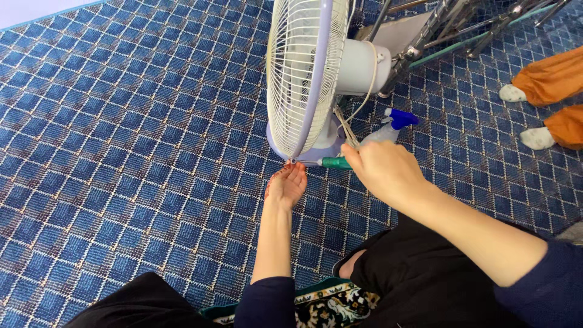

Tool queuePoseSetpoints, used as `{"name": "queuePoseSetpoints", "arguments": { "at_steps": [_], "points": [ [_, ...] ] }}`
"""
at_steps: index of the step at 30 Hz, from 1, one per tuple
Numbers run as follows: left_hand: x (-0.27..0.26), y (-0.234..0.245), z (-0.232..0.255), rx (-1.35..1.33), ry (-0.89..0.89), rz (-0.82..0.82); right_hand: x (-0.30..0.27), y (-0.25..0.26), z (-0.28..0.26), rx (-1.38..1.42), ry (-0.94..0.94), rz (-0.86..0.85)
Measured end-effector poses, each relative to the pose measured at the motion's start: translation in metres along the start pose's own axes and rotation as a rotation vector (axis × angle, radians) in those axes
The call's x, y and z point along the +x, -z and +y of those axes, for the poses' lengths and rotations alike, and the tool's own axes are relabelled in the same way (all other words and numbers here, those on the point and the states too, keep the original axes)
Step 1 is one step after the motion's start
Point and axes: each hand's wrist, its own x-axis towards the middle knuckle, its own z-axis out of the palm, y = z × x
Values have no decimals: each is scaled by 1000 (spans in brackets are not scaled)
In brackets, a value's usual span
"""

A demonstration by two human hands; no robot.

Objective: The person uses a screwdriver to loosen and remove screws from the base of an electric fan. After removing the screws, the person wipes the fan's front grill with a cloth.

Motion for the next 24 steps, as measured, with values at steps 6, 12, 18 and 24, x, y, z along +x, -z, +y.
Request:
{"name": "queuePoseSetpoints", "arguments": {
  "at_steps": [6, 12, 18, 24],
  "points": [
    [-23, -25, 10, 6, 8, 47, -14, 4, 3, 69, 347, 103],
    [-25, -31, 11, 51, 60, -92, -12, -8, -8, -61, 832, 429],
    [-21, -30, -3, -3, 48, -167, -15, -30, -16, -216, 665, 222],
    [-20, -34, -14, -114, 36, -166, -23, -77, -19, 236, 322, 111]
  ]
}}
